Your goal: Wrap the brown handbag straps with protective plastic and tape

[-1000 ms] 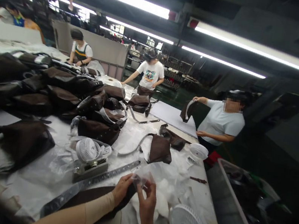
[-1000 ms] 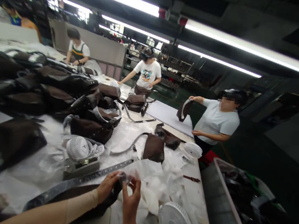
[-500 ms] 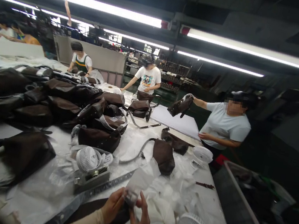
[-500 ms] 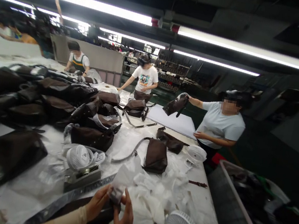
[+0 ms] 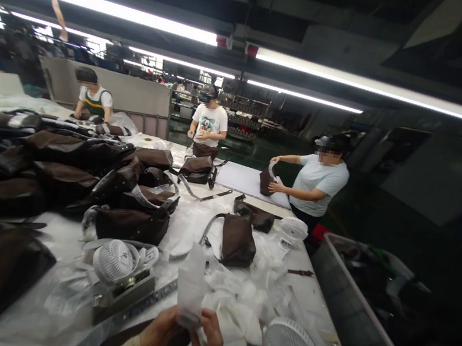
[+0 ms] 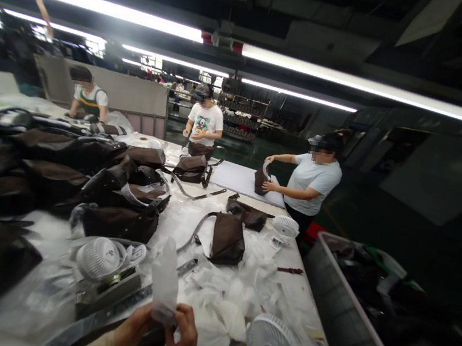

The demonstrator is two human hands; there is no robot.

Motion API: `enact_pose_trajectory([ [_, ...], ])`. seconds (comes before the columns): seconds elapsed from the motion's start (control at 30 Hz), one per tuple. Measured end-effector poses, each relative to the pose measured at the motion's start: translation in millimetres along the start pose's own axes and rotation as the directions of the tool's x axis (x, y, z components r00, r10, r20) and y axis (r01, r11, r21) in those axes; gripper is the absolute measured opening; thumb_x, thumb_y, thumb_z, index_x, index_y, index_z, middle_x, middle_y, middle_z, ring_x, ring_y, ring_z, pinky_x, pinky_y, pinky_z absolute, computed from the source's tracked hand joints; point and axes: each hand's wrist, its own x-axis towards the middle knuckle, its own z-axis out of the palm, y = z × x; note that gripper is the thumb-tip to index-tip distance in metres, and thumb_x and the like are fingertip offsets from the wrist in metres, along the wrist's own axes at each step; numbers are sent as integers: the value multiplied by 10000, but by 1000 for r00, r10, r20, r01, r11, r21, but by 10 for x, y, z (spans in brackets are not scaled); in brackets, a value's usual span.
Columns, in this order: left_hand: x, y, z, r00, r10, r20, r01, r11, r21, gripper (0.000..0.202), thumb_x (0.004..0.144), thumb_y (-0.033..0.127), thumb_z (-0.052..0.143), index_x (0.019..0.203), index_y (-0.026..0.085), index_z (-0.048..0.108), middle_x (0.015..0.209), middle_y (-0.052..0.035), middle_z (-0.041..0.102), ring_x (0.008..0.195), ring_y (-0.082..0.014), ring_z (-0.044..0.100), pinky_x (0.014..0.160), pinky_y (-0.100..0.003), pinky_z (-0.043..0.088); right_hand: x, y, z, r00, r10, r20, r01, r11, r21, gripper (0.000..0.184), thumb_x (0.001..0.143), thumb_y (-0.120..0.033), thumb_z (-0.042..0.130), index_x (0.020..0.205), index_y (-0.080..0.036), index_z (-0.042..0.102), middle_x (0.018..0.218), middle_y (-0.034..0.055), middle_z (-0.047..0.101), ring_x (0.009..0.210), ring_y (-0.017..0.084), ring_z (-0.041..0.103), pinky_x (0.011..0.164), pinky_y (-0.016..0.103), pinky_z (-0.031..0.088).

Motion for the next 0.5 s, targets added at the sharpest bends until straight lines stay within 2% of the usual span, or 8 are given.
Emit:
enact_pose_trajectory([
  [0.1, 31, -58, -2, 1000, -9, -1, 9, 999, 41, 326, 857, 463, 504, 963, 264, 739, 1004, -83, 715, 982, -299, 617, 950, -424, 459, 22, -38, 13, 1000, 23, 6, -23, 999, 29, 208, 795, -91, 571, 915, -247, 640, 910, 58, 659, 888, 218, 666, 749, 331, 583],
  [0.2, 48, -140, 7, 999, -31, -8, 32, 997, 69, 267, 834, 431, 552, 871, 248, 742, 948, -78, 720, 944, -285, 616, 947, -411, 449, 25, -47, 22, 1000, 23, 10, -24, 998, 50, 241, 783, -63, 561, 910, -250, 644, 925, 51, 657, 892, 209, 660, 768, 329, 574],
  [0.3, 48, -200, 13, 981, -162, -105, 152, 984, -97, 201, 700, 393, 702, 825, 236, 717, 899, -66, 713, 919, -278, 620, 894, -399, 480, 37, -51, 15, 1000, 14, 4, -14, 999, 42, 240, 798, -72, 559, 912, -260, 656, 938, 49, 652, 896, 202, 657, 775, 328, 571],
  [0.33, 49, -203, 8, 961, -242, -130, 211, 953, -215, 224, 659, 388, 729, 814, 228, 704, 891, -63, 709, 895, -270, 626, 839, -383, 503, 42, -48, 12, 1000, 8, -4, -8, 999, 33, 239, 802, -78, 562, 917, -264, 660, 935, 48, 650, 890, 201, 656, 768, 327, 571],
  [0.4, 57, -177, -18, 908, -407, -100, 316, 822, -474, 280, 642, 421, 727, 816, 206, 685, 898, -65, 706, 838, -243, 640, 736, -342, 524, 50, -32, 7, 1000, -4, -27, 4, 1000, -3, 248, 799, -81, 570, 926, -271, 669, 937, 50, 644, 884, 204, 651, 758, 334, 570],
  [0.43, 64, -145, -40, 884, -464, -52, 354, 739, -573, 307, 657, 442, 711, 836, 195, 682, 908, -69, 707, 814, -225, 644, 713, -324, 525, 50, -21, 7, 999, -13, -39, 11, 999, -30, 262, 792, -76, 574, 931, -274, 675, 940, 53, 639, 885, 209, 645, 756, 342, 568],
  [0.5, 76, -51, -94, 857, -508, 84, 427, 609, -669, 353, 696, 451, 692, 912, 172, 679, 955, -84, 708, 808, -192, 651, 734, -299, 525, 41, -3, 7, 998, -32, -50, 27, 996, -89, 295, 772, -61, 582, 943, -278, 687, 931, 60, 617, 885, 217, 624, 754, 360, 558],
])
